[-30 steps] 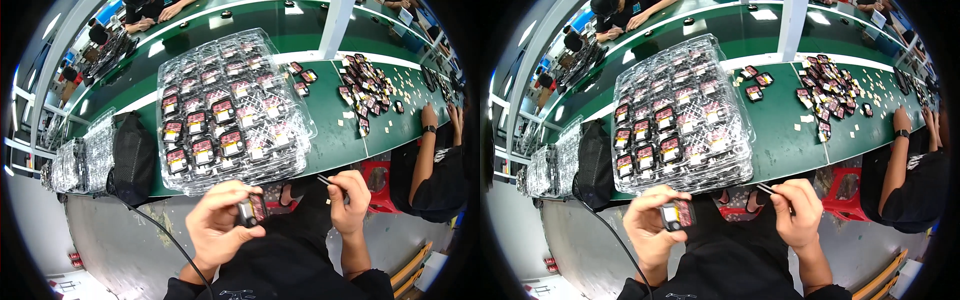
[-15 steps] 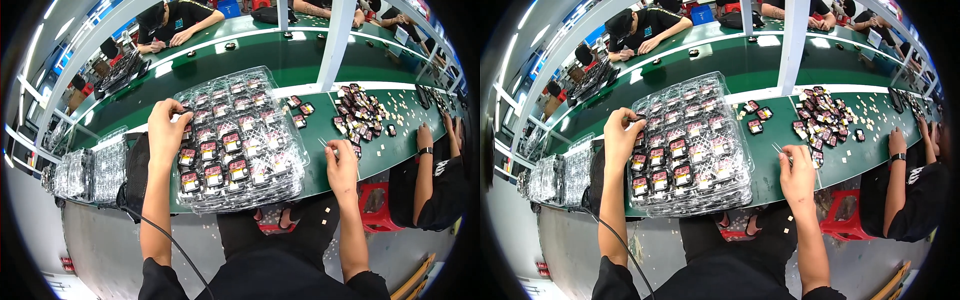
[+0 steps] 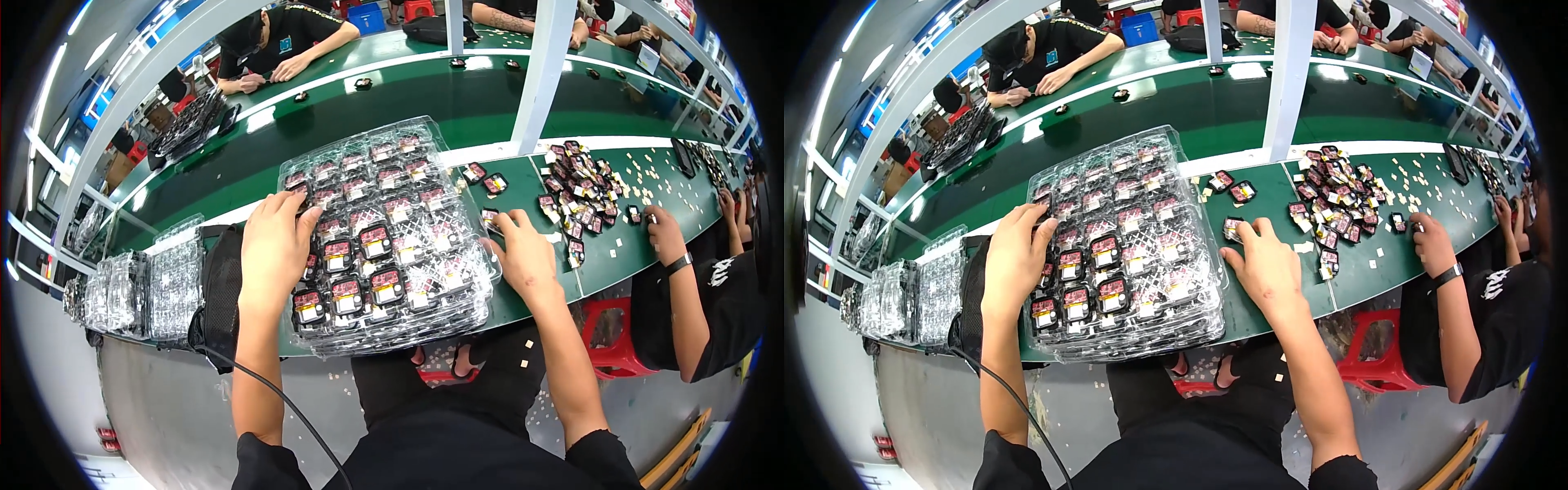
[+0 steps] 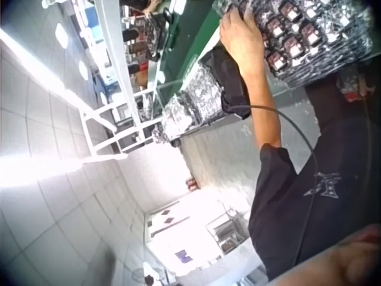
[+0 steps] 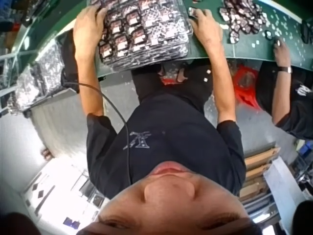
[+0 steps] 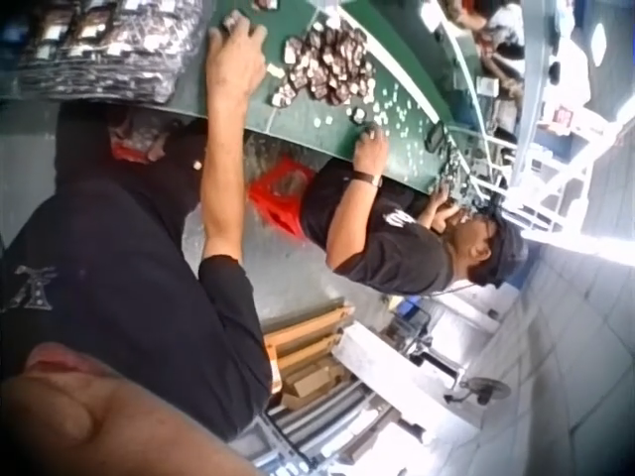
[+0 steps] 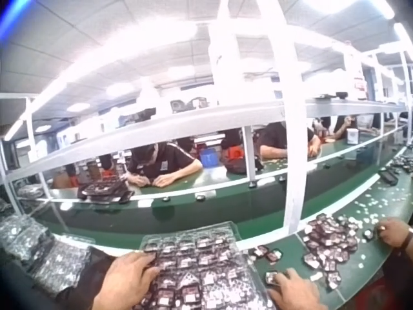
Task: The user is seen assembling electronics on a factory production line.
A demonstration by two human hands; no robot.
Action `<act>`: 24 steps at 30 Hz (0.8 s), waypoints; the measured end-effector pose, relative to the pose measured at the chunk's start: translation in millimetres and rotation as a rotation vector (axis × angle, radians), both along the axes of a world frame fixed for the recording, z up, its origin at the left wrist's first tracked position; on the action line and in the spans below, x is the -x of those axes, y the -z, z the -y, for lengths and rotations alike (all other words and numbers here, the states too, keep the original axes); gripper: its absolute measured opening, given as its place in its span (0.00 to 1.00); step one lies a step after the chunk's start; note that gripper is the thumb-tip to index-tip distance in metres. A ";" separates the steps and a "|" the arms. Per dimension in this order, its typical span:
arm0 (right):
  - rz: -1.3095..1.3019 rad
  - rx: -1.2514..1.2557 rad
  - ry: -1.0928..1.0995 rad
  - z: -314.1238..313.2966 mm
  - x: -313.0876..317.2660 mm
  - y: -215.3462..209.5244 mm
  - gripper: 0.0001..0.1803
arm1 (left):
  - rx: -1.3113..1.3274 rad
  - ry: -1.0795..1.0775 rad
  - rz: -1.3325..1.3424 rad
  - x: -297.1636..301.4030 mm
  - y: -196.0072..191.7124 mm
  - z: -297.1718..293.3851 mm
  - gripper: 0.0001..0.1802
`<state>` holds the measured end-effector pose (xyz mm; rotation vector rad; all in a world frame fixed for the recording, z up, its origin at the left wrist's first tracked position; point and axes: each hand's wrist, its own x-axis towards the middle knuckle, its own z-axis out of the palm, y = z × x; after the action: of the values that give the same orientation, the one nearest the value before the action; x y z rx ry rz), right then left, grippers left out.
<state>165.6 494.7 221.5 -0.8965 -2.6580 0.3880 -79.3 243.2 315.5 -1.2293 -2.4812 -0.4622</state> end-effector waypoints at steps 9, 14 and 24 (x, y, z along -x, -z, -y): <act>-0.089 0.068 0.073 22.8 -31.3 2.4 0.17 | -0.121 0.046 -0.047 -32.2 -15.7 2.3 0.22; -0.507 0.151 -0.005 32.5 -60.9 -10.3 0.19 | -0.229 0.426 -0.034 -87.5 -27.6 10.9 0.21; -0.688 0.320 -0.574 72.2 -106.4 -56.3 0.27 | -0.596 0.690 1.805 -194.1 30.9 10.0 0.26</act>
<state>272.0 422.5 277.7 -0.0020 -2.1639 1.0559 114.8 233.2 284.6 -1.5506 -2.0720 -3.3226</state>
